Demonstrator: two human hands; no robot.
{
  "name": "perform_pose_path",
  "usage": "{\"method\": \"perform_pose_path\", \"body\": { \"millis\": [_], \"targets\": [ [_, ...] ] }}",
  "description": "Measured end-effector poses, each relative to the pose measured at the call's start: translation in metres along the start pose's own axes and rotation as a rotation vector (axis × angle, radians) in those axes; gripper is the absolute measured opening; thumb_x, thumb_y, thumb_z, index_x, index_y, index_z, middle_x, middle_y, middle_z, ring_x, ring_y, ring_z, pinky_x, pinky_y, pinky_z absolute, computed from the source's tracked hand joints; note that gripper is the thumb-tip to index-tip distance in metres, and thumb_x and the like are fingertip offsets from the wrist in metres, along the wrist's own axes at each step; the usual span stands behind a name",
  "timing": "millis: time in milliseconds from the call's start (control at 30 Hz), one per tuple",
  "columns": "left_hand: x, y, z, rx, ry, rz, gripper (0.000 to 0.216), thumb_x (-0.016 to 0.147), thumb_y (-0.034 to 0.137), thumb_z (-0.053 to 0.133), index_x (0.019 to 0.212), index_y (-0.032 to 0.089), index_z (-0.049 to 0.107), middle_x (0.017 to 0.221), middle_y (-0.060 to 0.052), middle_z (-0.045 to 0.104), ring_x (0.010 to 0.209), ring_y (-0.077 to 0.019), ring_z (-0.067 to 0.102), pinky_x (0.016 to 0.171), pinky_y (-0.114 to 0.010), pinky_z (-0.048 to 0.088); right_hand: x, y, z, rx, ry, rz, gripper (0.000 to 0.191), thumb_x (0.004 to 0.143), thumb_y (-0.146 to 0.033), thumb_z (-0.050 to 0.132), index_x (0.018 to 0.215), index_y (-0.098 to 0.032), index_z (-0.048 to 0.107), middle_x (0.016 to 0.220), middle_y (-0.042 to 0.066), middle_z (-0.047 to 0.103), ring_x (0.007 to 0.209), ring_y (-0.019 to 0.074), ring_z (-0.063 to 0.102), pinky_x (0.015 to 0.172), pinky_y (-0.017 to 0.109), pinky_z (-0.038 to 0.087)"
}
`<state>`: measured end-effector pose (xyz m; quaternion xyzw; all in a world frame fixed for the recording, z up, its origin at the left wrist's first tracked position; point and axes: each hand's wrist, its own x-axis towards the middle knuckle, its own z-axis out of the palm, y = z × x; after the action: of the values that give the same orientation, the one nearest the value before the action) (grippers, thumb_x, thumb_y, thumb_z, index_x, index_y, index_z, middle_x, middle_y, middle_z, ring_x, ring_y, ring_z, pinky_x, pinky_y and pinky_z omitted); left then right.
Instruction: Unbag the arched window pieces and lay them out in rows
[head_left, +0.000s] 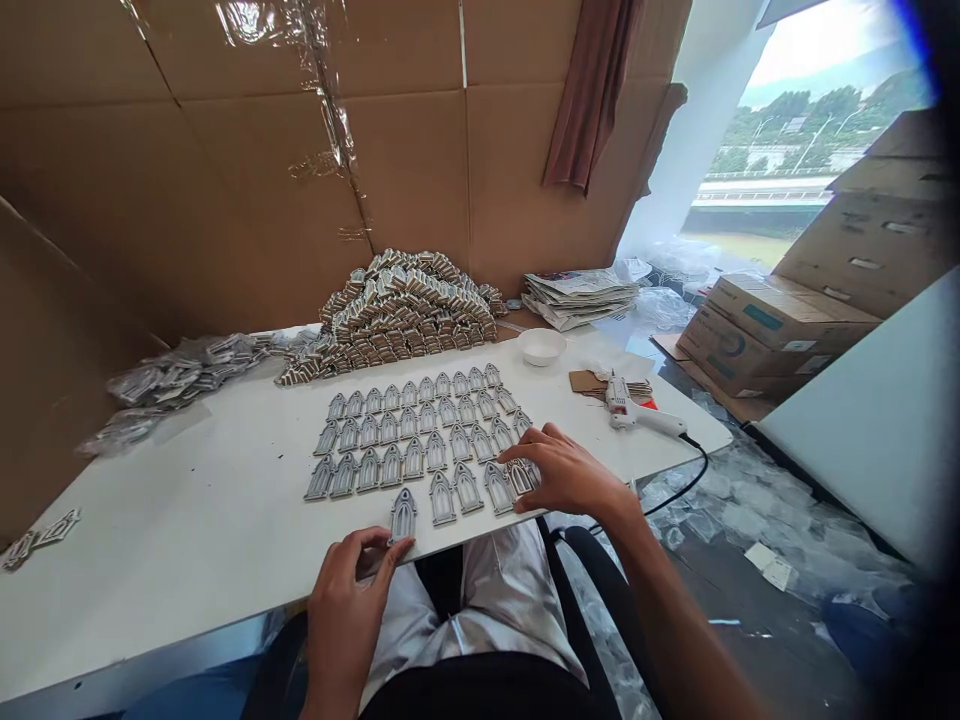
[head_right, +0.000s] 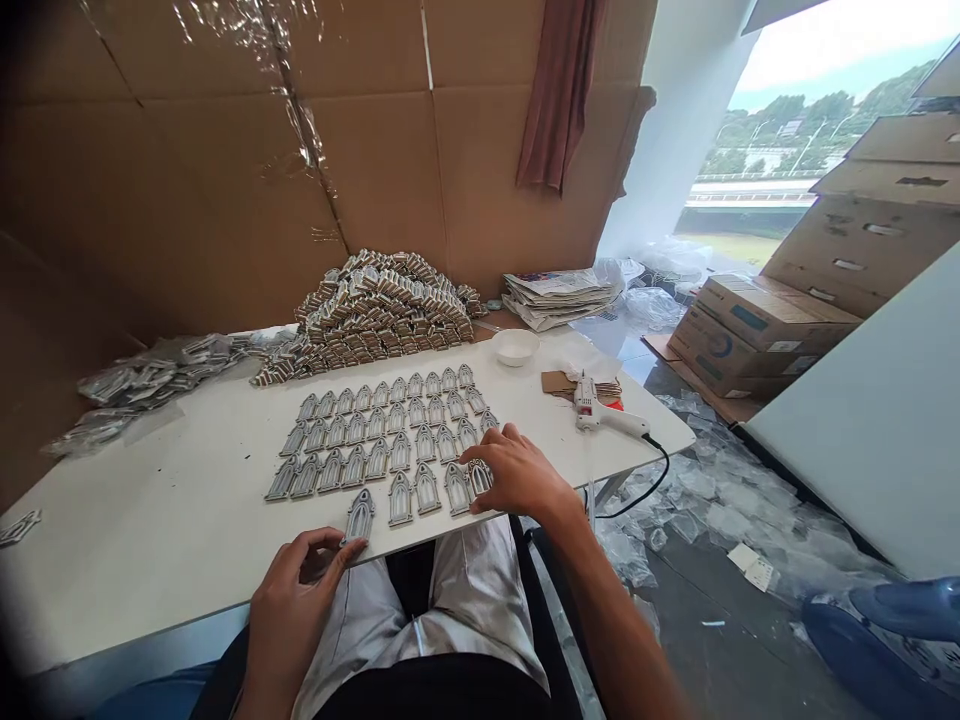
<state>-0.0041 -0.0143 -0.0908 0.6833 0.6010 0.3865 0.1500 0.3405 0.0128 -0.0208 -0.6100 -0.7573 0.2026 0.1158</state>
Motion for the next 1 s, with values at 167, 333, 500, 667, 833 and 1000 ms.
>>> {"method": "perform_pose_path", "body": {
  "millis": [167,333,500,667,833,1000],
  "targets": [
    [-0.001,-0.004,0.002,-0.02,0.0,0.016,0.042,0.091,0.068,0.075,0.103,0.028,0.073,0.102,-0.003,0.073,0.093,-0.0263,0.071,0.088,-0.039,0.055,-0.001,0.0,0.001,-0.009,-0.002,-0.002,0.073,0.072,-0.032,0.095,0.142,-0.029,0.073,0.126,0.01,0.067,0.119,0.0343,0.054,0.108,0.047,0.046],
    [0.002,-0.002,0.004,0.018,-0.007,0.111,0.037,0.095,0.064,0.073,0.1,0.028,0.074,0.1,-0.003,0.073,0.096,-0.0262,0.068,0.088,-0.039,0.053,-0.001,0.001,0.004,-0.019,-0.007,-0.016,0.07,0.072,-0.026,0.09,0.14,-0.028,0.073,0.122,0.01,0.066,0.116,0.0334,0.054,0.109,0.047,0.045],
    [0.003,0.0,0.004,0.031,-0.021,0.165,0.032,0.098,0.06,0.072,0.102,0.029,0.076,0.103,-0.003,0.073,0.1,-0.0265,0.066,0.09,-0.039,0.052,0.0,0.001,0.003,-0.02,-0.026,-0.008,0.069,0.073,-0.027,0.09,0.14,-0.028,0.073,0.122,0.01,0.066,0.117,0.0335,0.054,0.109,0.047,0.044],
    [0.004,-0.002,0.004,0.065,-0.047,0.205,0.028,0.102,0.056,0.068,0.109,0.03,0.078,0.109,-0.004,0.073,0.11,-0.028,0.065,0.097,-0.041,0.051,0.0,-0.002,0.002,-0.038,-0.036,0.004,0.064,0.076,-0.029,0.092,0.137,-0.028,0.074,0.122,0.01,0.067,0.12,0.0347,0.053,0.109,0.048,0.044],
    [0.008,0.002,0.007,0.095,-0.059,0.207,0.03,0.103,0.056,0.066,0.11,0.03,0.078,0.11,-0.005,0.074,0.11,-0.0292,0.065,0.095,-0.042,0.052,-0.002,-0.009,0.003,-0.084,-0.031,0.019,0.059,0.079,-0.026,0.09,0.135,-0.029,0.074,0.123,0.011,0.067,0.121,0.0351,0.053,0.109,0.048,0.045],
    [0.014,0.007,0.011,0.095,-0.062,0.212,0.031,0.103,0.057,0.065,0.109,0.03,0.078,0.108,-0.005,0.074,0.107,-0.0281,0.066,0.093,-0.041,0.053,0.0,-0.009,0.004,-0.095,-0.027,0.04,0.065,0.076,-0.034,0.097,0.136,-0.031,0.074,0.124,0.01,0.067,0.123,0.0355,0.054,0.109,0.047,0.045]
  ]
}}
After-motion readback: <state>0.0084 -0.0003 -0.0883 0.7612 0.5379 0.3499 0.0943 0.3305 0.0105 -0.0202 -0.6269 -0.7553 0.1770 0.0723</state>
